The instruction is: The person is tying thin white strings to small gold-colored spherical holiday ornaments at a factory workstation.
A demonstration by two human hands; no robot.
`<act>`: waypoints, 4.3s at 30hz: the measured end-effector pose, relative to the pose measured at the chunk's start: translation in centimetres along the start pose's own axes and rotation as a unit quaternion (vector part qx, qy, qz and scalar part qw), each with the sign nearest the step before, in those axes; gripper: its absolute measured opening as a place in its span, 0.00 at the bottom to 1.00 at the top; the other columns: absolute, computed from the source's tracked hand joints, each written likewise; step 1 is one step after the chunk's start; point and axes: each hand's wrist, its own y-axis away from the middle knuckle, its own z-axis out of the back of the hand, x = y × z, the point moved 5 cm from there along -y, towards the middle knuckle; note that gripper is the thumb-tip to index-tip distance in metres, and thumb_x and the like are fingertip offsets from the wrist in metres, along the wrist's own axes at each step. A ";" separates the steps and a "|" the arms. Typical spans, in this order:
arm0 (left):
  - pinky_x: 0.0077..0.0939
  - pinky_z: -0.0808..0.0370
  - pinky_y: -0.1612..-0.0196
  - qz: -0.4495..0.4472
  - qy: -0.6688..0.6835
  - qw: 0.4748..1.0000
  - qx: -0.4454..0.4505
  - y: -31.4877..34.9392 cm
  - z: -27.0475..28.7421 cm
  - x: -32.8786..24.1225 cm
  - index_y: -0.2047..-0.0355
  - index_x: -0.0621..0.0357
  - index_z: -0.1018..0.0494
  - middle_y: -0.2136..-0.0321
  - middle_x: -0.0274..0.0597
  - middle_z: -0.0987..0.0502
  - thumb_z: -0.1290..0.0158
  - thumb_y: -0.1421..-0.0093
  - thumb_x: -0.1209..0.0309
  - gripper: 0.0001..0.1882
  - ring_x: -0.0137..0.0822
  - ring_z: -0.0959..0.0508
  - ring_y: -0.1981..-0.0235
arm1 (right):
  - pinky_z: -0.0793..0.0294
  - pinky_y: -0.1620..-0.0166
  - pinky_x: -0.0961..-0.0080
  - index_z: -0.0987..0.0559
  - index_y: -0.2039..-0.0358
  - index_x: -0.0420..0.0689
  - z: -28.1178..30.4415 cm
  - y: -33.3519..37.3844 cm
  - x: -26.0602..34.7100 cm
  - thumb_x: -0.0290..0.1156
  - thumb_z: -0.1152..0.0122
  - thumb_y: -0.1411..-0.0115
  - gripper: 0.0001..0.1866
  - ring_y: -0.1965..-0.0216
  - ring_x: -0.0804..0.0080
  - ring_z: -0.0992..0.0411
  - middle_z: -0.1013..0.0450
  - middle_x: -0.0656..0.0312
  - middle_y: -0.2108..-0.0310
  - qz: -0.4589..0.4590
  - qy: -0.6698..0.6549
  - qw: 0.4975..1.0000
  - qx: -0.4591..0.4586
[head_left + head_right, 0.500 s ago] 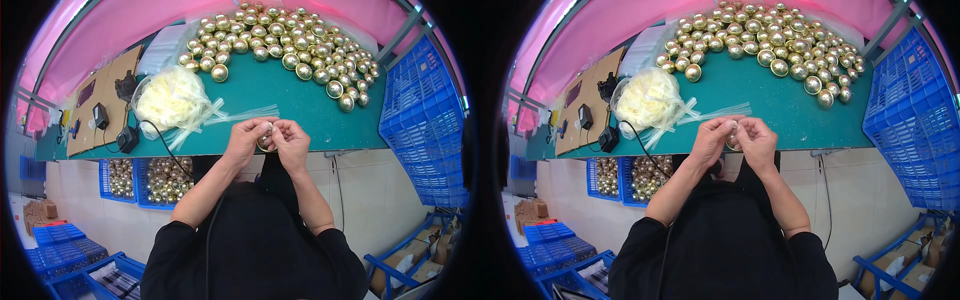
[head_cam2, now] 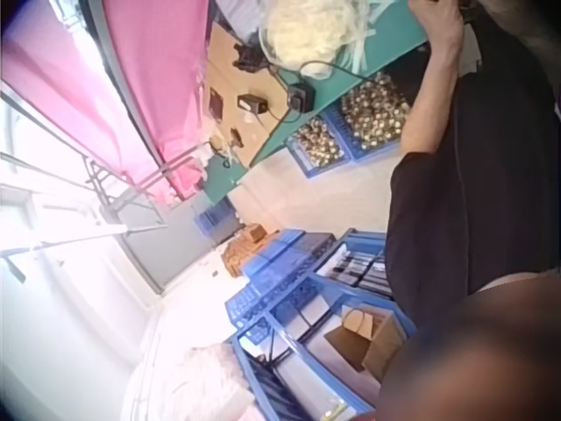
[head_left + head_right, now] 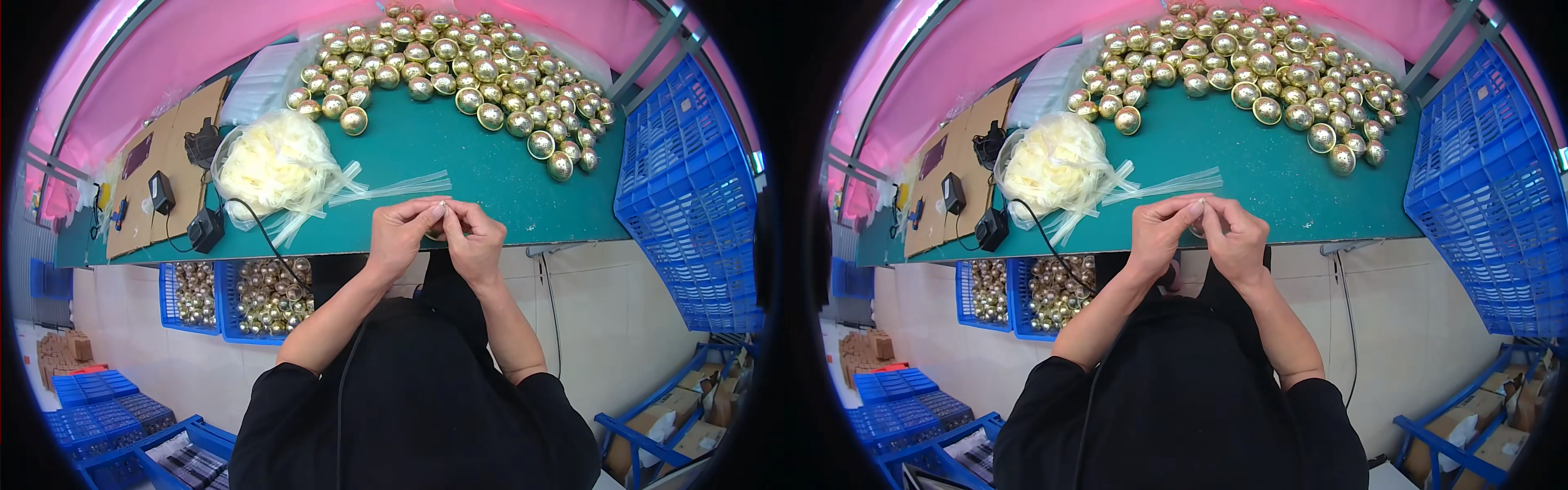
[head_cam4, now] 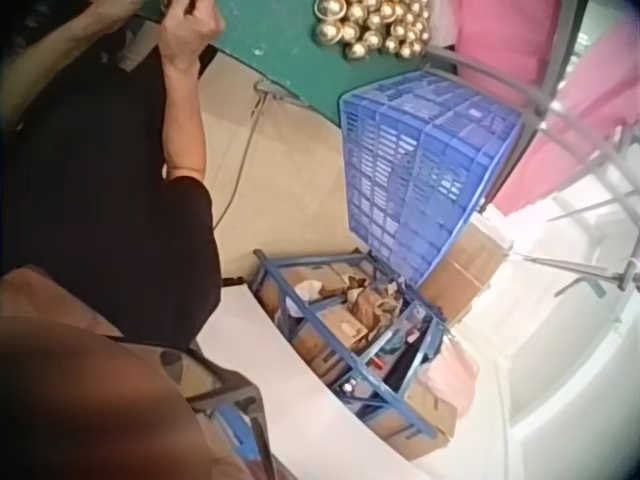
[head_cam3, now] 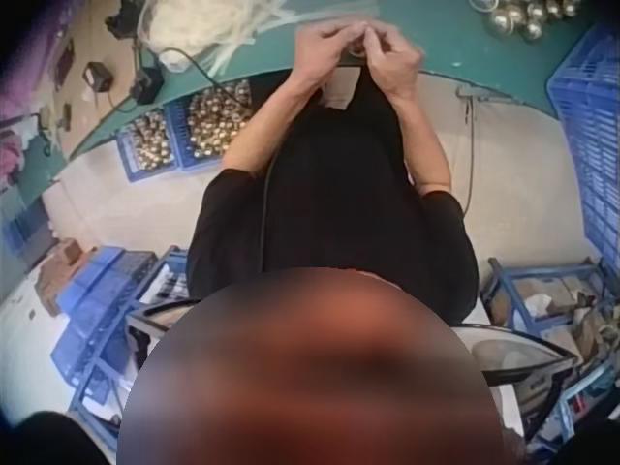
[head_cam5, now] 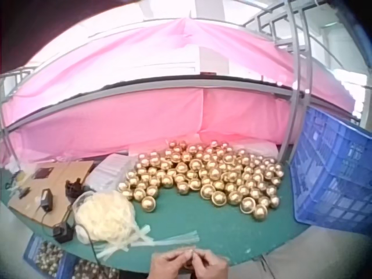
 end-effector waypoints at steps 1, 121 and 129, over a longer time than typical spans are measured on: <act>0.21 0.21 0.59 -0.018 -0.027 0.999 -0.004 0.1 -0.2 -0.4 0.55 0.66 0.15 0.63 0.41 0.14 0.40 0.31 0.72 0.10 0.25 0.19 0.65 | 0.22 0.72 0.78 0.17 0.62 0.36 0.1 -0.1 0.1 0.21 0.34 0.35 0.03 0.74 0.79 0.20 0.18 0.59 0.74 0.038 0.030 0.999 -0.005; 0.48 0.41 0.27 -0.208 -0.654 0.726 0.048 0.4 4.9 0.9 0.38 0.64 0.29 0.32 0.51 0.31 0.44 0.31 0.60 0.27 0.53 0.36 0.29 | 0.39 0.72 0.85 0.22 0.57 0.38 12.3 -10.5 0.6 0.29 0.45 0.25 0.08 0.77 0.87 0.41 0.25 0.64 0.66 -0.102 -0.280 0.951 -0.077; 0.38 0.25 0.44 -0.222 -0.414 0.882 -0.036 -0.2 2.4 -3.0 0.47 0.65 0.21 0.54 0.51 0.18 0.36 0.40 0.74 0.20 0.48 0.21 0.49 | 0.48 0.80 0.88 0.21 0.62 0.42 4.9 -4.8 -1.3 0.32 0.40 0.28 0.07 0.81 0.91 0.44 0.24 0.66 0.69 -0.287 -0.187 0.932 0.115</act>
